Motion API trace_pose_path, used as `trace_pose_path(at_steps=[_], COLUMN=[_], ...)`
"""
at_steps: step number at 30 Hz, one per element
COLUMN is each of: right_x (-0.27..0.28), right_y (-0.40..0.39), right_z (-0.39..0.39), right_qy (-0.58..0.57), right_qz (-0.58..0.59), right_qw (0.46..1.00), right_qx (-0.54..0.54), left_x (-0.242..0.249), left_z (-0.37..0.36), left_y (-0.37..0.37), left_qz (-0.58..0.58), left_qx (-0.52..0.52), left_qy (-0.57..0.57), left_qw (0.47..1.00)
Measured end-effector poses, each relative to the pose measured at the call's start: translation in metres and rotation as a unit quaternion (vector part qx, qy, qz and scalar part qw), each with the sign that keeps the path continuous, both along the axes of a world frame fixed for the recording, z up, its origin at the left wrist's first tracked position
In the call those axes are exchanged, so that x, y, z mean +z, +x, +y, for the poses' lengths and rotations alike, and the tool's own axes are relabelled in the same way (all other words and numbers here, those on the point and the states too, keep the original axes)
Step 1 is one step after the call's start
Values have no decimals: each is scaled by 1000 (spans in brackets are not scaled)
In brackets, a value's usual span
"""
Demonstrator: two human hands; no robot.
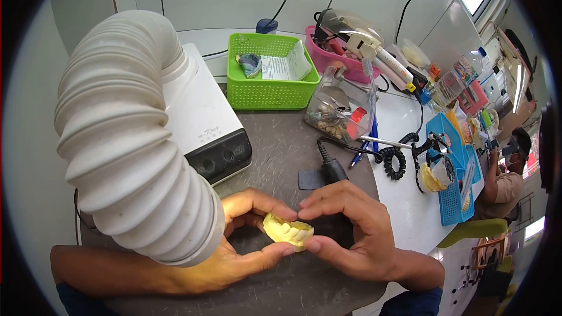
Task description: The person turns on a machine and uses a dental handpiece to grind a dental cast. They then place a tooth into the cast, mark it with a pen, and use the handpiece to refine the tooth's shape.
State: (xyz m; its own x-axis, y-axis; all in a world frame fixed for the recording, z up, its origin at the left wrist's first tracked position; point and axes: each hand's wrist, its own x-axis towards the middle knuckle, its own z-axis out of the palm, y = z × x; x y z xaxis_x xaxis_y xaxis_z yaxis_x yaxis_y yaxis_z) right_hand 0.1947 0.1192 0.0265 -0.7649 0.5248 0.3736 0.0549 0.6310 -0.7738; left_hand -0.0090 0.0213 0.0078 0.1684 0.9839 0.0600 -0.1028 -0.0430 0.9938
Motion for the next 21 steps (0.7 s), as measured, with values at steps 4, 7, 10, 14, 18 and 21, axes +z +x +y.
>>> trace_pose_path(at_steps=[4, 7, 10, 14, 18, 21], right_x=[-2, 1, 1, -1, -1, -3], right_y=[3, 3, 3, 2, 2, 2], right_z=[-1, -1, -1, -4, -2, -3], right_qy=[-41, -74, -81, -52, -43, -44], right_qz=[-28, -30, -39, -37, -36, -31], right_qw=[999, 997, 996, 998, 998, 998], right_qx=[11, 9, 9, -9, -18, -18], left_x=[-1, -2, -4, 1, 0, 2], left_z=[2, 3, 5, 6, 6, 5], left_y=[0, -2, -2, -2, -1, -1], left_qz=[35, 75, 106, 133, 141, 197], left_qx=[-7, -10, -10, -6, 14, 34], left_qy=[13, 60, 89, 60, 40, 88], left_qw=[999, 995, 990, 989, 989, 976])
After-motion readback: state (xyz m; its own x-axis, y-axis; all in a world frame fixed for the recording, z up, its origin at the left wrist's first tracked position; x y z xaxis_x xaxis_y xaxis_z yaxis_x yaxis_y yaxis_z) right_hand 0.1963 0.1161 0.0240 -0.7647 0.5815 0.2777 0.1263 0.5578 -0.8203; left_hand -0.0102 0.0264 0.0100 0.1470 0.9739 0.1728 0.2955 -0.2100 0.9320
